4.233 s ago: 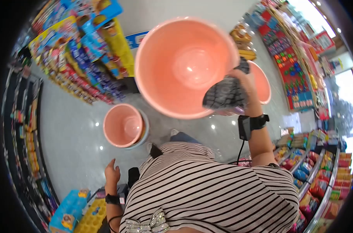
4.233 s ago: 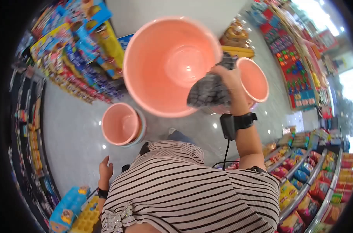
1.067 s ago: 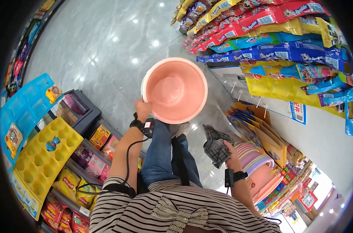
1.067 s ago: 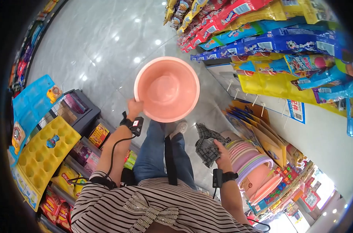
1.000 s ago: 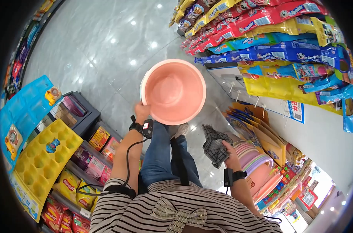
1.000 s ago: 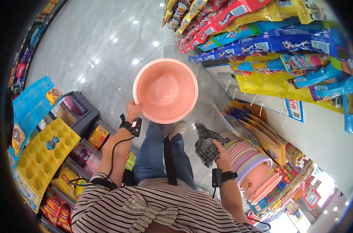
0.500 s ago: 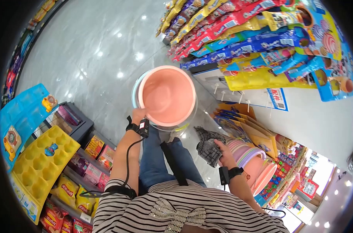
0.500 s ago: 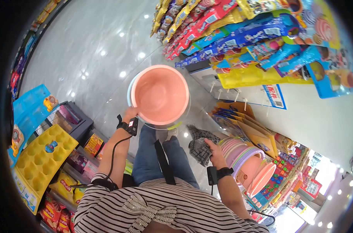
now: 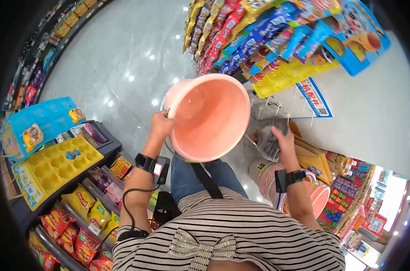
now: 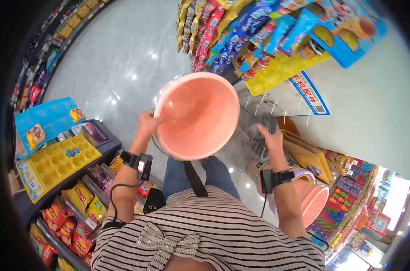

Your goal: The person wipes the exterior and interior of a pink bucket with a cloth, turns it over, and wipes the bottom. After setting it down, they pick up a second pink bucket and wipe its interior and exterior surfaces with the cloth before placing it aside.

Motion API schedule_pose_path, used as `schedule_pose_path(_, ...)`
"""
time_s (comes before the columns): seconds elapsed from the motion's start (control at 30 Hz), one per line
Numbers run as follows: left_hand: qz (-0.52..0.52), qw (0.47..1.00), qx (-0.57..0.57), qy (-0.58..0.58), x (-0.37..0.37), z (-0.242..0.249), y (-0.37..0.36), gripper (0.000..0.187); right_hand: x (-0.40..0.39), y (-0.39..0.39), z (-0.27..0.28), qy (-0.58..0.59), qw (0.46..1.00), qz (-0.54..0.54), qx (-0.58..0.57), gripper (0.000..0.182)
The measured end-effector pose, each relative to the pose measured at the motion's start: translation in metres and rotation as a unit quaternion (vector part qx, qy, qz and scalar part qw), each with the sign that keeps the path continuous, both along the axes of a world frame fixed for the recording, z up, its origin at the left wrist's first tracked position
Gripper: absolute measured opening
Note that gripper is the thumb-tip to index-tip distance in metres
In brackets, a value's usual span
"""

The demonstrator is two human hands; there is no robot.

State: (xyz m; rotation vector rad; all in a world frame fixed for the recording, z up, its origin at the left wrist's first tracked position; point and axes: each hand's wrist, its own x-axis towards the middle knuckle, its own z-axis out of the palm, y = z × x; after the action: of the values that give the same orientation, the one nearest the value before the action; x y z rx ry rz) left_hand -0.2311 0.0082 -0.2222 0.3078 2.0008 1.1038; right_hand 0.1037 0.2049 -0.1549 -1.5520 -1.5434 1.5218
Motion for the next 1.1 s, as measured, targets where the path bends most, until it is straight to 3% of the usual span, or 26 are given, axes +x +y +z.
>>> schedule_pose_path(0.07, -0.071, 0.987, -0.061, 0.13, 0.017, 0.07, 0.007, 0.024, -0.031, 0.019, 0.06, -0.045, 0.987, 0.101, 0.113, 0.045)
schedule_pose_path(0.13, -0.108, 0.964, -0.074, 0.233, 0.047, 0.122, 0.012, 0.024, -0.06, 0.017, 0.12, -0.007, 0.961, 0.222, 0.166, 0.048)
schedule_pose_path(0.2, -0.118, 0.941, -0.036, 0.314, 0.078, 0.151, 0.015, 0.026, -0.082, 0.009, 0.142, 0.015, 0.819, 0.35, 0.455, 0.056)
schedule_pose_path(0.27, -0.105, 0.923, 0.029, 0.37, 0.105, 0.158, 0.018, 0.026, -0.111, -0.017, 0.159, 0.055, 0.677, 0.491, 0.545, 0.06)
schedule_pose_path(0.3, -0.094, 0.91, 0.063, 0.398, 0.115, 0.161, 0.021, 0.027, -0.124, -0.027, 0.158, 0.081, 0.653, 0.526, 0.54, 0.061)
schedule_pose_path(0.33, -0.126, 0.854, 0.178, 0.473, 0.118, 0.163, 0.022, 0.029, -0.131, -0.033, 0.157, 0.108, 0.625, 0.561, 0.531, 0.061)
schedule_pose_path(0.43, -0.105, 0.936, 0.075, 0.328, 0.139, 0.176, 0.004, 0.026, -0.138, -0.025, 0.167, -0.023, 0.619, 0.648, 0.443, 0.06)
schedule_pose_path(0.5, -0.044, 0.978, 0.025, 0.204, 0.154, 0.175, -0.007, 0.025, -0.126, -0.027, 0.163, 0.006, 0.604, 0.641, 0.473, 0.061)
schedule_pose_path(0.57, -0.034, 0.977, -0.028, 0.208, 0.17, 0.21, -0.008, 0.023, -0.116, -0.02, 0.154, 0.067, 0.583, 0.62, 0.522, 0.064)
schedule_pose_path(0.67, -0.004, 0.977, -0.054, 0.205, 0.176, 0.219, -0.027, 0.035, -0.1, 0.002, 0.138, 0.043, 0.664, 0.555, 0.5, 0.058)
schedule_pose_path(0.8, 0.049, 0.975, -0.046, 0.211, 0.168, 0.205, -0.056, 0.047, -0.073, 0.021, 0.091, -0.01, 0.82, 0.428, 0.38, 0.062)
schedule_pose_path(0.87, 0.064, 0.975, 0.018, 0.21, 0.161, 0.19, -0.069, 0.046, -0.065, 0.021, 0.069, -0.037, 0.873, 0.383, 0.298, 0.062)
schedule_pose_path(1.0, 0.084, 0.981, 0.063, 0.161, 0.143, 0.219, -0.072, 0.043, -0.092, 0.014, 0.122, 0.021, 0.878, 0.365, 0.309, 0.056)
schedule_pose_path(1.1, 0.066, 0.976, 0.131, 0.161, 0.14, 0.255, -0.079, 0.037, -0.121, 0.019, 0.195, 0.044, 0.816, 0.394, 0.42, 0.05)
